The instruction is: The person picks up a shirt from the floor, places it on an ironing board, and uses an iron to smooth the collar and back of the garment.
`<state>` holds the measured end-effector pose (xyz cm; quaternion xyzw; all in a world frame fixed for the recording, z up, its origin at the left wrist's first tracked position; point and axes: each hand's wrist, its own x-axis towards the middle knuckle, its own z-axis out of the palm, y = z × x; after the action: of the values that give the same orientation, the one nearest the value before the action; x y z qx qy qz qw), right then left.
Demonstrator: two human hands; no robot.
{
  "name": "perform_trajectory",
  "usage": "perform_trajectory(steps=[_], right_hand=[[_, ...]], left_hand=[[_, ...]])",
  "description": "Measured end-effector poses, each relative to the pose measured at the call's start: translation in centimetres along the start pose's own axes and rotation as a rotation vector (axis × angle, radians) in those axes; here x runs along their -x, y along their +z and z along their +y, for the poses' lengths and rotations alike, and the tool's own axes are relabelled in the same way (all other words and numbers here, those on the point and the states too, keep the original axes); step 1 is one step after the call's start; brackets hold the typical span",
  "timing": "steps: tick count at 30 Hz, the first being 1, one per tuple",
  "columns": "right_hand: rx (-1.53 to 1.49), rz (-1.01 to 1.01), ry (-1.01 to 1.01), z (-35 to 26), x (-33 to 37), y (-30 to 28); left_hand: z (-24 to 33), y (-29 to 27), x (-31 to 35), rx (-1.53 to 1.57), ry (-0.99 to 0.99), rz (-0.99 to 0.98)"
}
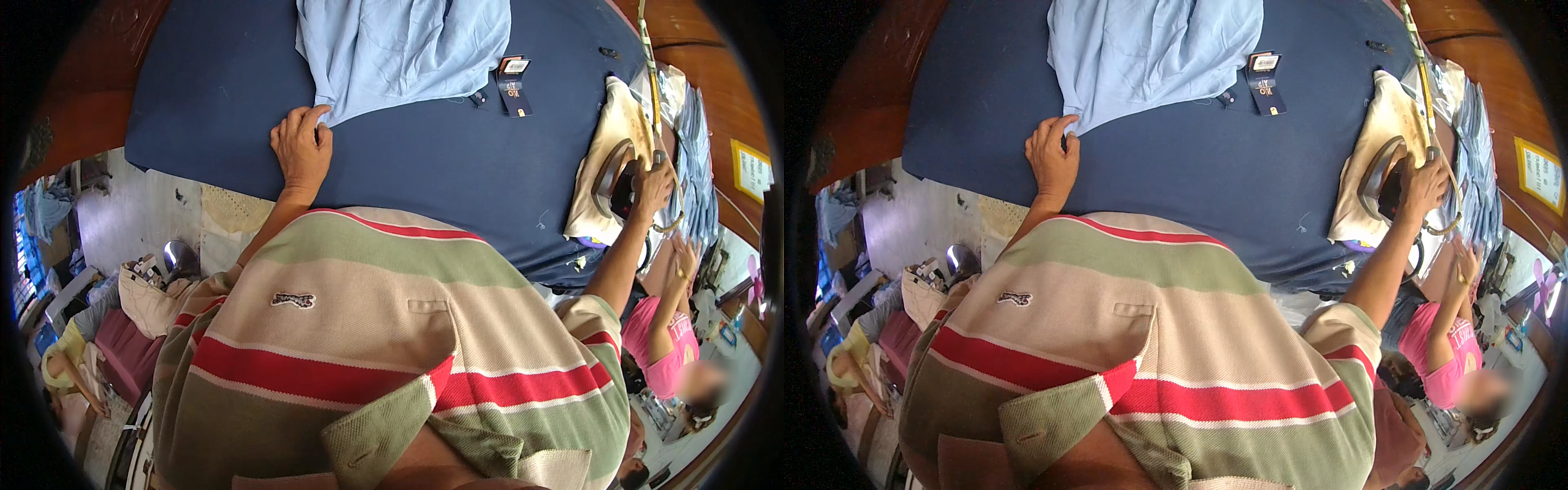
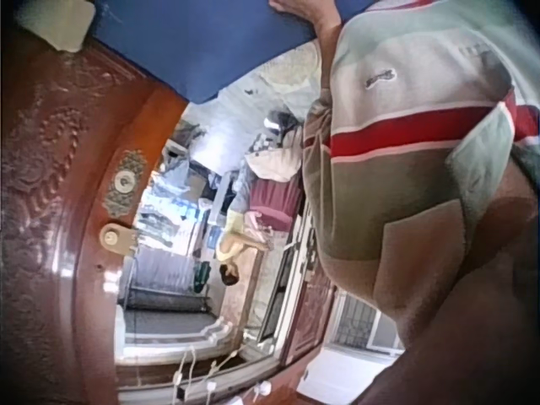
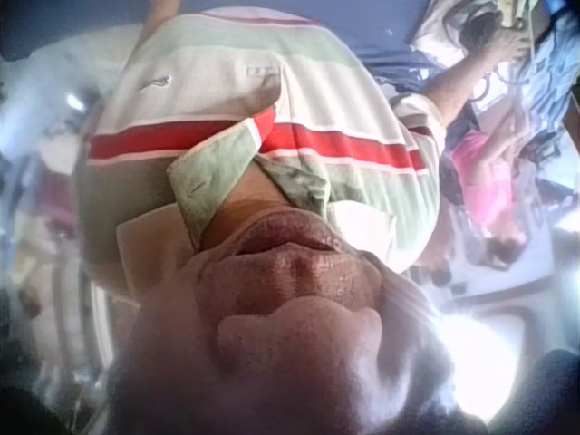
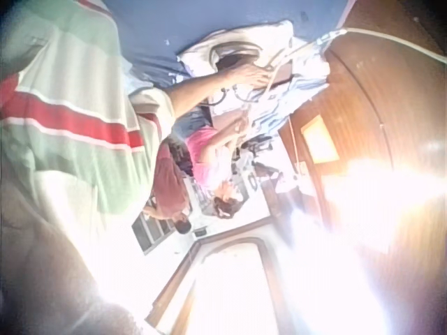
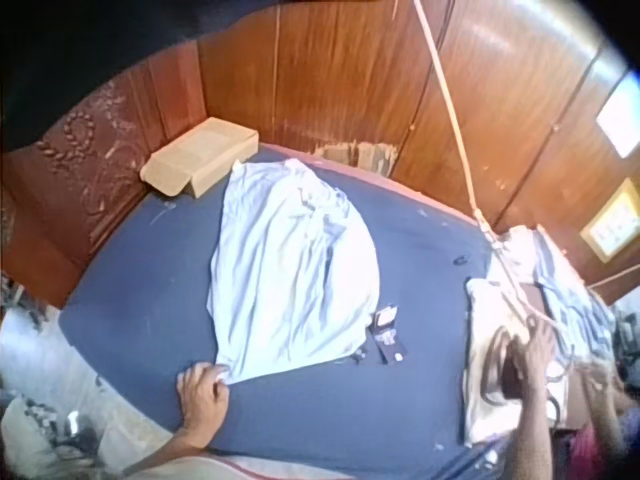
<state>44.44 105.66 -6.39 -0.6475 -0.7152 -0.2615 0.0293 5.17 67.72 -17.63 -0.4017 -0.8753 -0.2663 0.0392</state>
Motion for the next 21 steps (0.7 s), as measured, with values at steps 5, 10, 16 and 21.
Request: perform_trajectory(steps=[5,10,16,21], right_hand=[[-0.305,-0.050,-0.174,7.1,-5.0,4.6],[-0.943,-0.738,0.239,7.8,-5.2,3.4],[-0.880,-0.344,-0.544,-2.3,3.2,-8.2],[-0.779,-0.666,-0.859,-15.4,9.2,-17.0]], left_hand=[[0.0,0.0,-0.2,0.003,0.003,0.010],[0.0,0.1,-0.1,0.034,0.001,0.008],[-0.4,-0.9,-0.5,0.086,-0.021,-0.036],[-1.6,-1.2,-0.7,0.134,-0.034,-0.123]])
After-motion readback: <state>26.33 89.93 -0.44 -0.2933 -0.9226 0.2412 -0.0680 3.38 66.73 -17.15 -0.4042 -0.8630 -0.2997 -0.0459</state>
